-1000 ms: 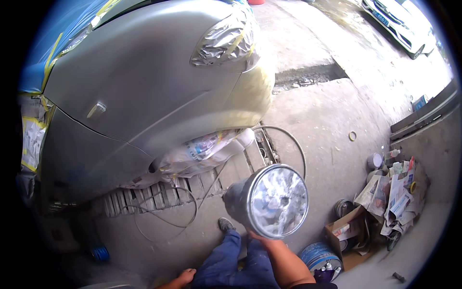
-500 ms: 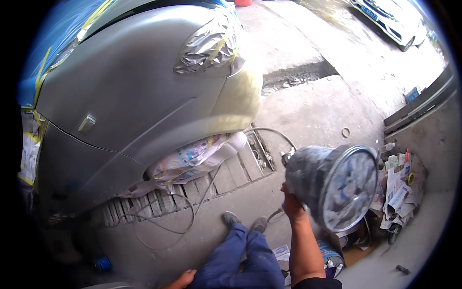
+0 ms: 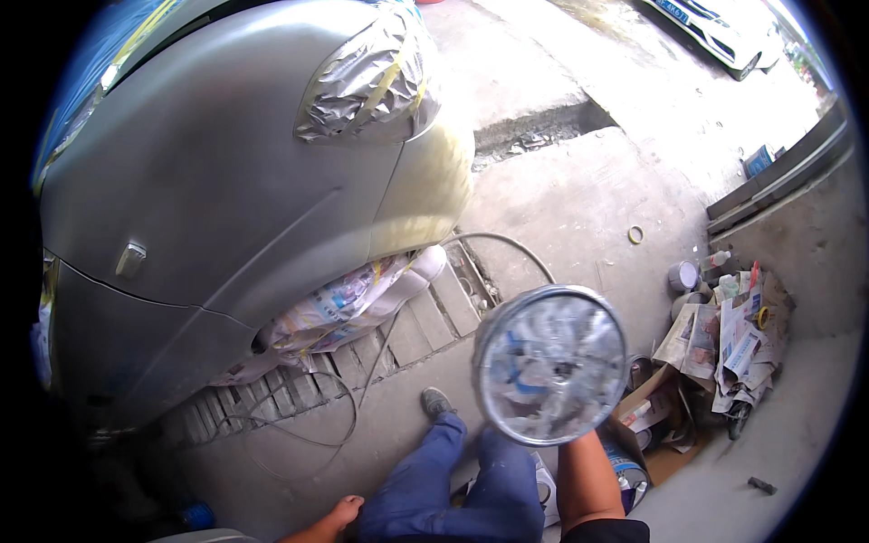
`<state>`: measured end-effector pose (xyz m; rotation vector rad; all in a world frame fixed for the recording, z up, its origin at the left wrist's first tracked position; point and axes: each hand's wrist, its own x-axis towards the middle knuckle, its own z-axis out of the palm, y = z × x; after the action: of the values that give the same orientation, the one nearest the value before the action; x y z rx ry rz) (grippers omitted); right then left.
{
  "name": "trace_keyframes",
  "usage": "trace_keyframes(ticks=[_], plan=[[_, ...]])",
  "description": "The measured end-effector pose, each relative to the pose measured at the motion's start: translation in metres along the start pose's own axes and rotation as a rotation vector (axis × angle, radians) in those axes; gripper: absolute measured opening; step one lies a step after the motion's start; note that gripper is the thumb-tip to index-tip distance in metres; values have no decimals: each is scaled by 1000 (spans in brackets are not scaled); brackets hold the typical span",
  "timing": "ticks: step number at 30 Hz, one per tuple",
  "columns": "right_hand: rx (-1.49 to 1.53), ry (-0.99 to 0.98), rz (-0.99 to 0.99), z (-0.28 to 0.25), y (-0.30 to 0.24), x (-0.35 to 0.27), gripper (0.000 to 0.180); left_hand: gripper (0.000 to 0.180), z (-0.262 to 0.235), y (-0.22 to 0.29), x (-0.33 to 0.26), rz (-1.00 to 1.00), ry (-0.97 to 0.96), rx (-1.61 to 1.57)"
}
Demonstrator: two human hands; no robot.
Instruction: The person uses a spray gun to apply paint to the rear bumper of a silver car. The car is partially masked with blue plastic and yellow tape to protect other areas. The person moves around the vehicle, spraying the bumper from various angles to ensure even coverage.
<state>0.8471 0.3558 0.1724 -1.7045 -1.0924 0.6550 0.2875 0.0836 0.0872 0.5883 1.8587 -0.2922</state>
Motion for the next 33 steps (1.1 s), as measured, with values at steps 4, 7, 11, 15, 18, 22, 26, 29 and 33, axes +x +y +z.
trace_keyframes(ticks=[4, 7, 11, 15, 18, 22, 26, 29, 33], plan=[[81, 50, 92, -14, 21, 24, 14, 36, 5, -22, 5, -46, -24, -77], [137, 75, 118, -10, 39, 43, 14, 37, 34, -16, -9, -34, 42, -8], [227, 45, 106, 13, 52, 48, 15, 36, 89, -8, -31, -82, 65, 36], [263, -183, 27, 51, 61, 27, 16, 36, 126, -10, -55, -118, 82, 94], [287, -353, -26, 75, 68, 17, 16, 37, 145, -19, -66, -146, 82, 41], [284, -365, -30, 67, 83, 26, 17, 37, 159, -6, -86, -266, 33, -142], [241, -227, 71, 21, 102, 49, 18, 37, 166, -11, -89, -246, 7, -155], [228, -177, 122, 7, 107, 70, 18, 38, 167, -9, -89, -283, -24, -194], [226, -173, 150, 9, 100, 80, 19, 39, 167, -2, -86, -170, 5, -129]])
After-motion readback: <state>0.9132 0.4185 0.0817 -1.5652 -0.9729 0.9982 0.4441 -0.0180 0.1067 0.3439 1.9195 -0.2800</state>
